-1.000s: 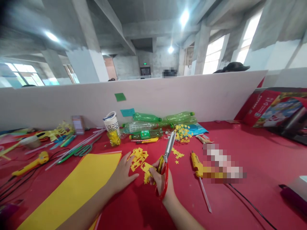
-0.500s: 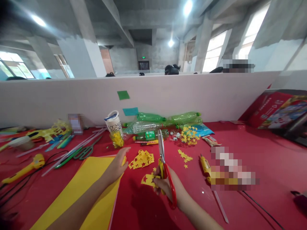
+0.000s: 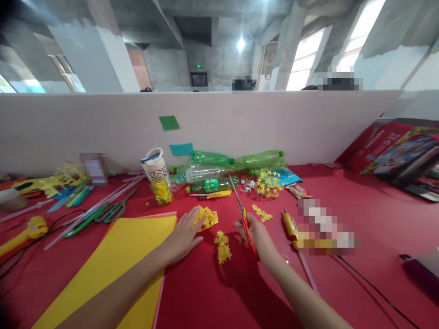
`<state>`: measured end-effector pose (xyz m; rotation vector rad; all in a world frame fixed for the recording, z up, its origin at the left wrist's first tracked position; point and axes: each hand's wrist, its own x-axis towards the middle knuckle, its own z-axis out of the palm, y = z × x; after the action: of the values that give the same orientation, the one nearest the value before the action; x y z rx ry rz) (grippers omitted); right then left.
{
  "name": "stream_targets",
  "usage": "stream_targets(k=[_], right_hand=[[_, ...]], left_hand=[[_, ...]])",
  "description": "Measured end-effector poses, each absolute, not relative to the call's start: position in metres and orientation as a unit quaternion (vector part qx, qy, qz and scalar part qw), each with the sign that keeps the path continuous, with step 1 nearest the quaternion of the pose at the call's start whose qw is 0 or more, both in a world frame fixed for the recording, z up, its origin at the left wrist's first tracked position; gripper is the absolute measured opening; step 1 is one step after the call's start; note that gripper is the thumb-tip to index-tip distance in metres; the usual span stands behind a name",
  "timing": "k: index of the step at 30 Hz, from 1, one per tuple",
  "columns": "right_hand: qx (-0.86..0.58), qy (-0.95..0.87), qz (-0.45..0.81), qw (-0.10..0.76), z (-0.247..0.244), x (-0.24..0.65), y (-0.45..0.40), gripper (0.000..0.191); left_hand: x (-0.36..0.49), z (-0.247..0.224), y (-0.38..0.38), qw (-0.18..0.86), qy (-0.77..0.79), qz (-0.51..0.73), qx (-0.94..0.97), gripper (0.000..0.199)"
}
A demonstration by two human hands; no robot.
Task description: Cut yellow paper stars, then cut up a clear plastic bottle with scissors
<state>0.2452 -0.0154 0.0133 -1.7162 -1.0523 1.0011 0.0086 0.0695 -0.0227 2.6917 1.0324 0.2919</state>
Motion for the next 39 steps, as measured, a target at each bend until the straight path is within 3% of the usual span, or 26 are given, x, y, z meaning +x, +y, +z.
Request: stream_targets(k=[5, 9, 12, 15, 18, 23, 27, 34, 39], right_hand=[[-0.738, -0.419, 0.364, 0.383, 0.016, 0.268, -0.07, 0.021], [-0.763, -0.432, 0.334, 0.346, 0.006, 0.28, -0.089, 0.024], [-0.762, -0.469, 0.306, 0.326, -0.009, 0.286, -0.095, 0.027], [-0.761, -0.479, 0.306, 0.313, -0.022, 0.286, -0.097, 0.027], [-0.762, -0.486, 0.293, 0.311, -0.028, 0.284, -0.098, 0.027], [-0.752, -0.515, 0.305, 0.277, -0.022, 0.276, -0.1, 0.018], [-0.75, -0.546, 0.288, 0.24, -0.01, 0.271, -0.105, 0.012], [-0.8, -0.569, 0.153, 0.116, -0.003, 0.281, -0.114, 0.037], [-0.809, -0.568, 0.141, 0.062, 0.002, 0.277, -0.109, 0.034]], left_hand=[[0.047, -0.048, 0.121, 0.043, 0.355, 0.185, 0.915, 0.048], [0.057, -0.026, 0.139, -0.003, 0.351, 0.208, 0.913, 0.045], [0.037, -0.004, 0.115, 0.023, 0.381, 0.234, 0.894, 0.052], [-0.009, 0.0, 0.069, 0.033, 0.392, 0.16, 0.905, 0.054], [-0.065, -0.015, 0.019, 0.037, 0.494, 0.077, 0.865, 0.073], [-0.127, -0.055, -0.03, -0.016, 0.567, 0.044, 0.822, 0.078], [-0.13, -0.07, -0.033, -0.037, 0.6, 0.05, 0.798, 0.078], [-0.122, -0.068, -0.028, -0.031, 0.586, 0.117, 0.802, 0.076], [-0.106, -0.064, -0.036, 0.003, 0.527, 0.127, 0.84, 0.068]])
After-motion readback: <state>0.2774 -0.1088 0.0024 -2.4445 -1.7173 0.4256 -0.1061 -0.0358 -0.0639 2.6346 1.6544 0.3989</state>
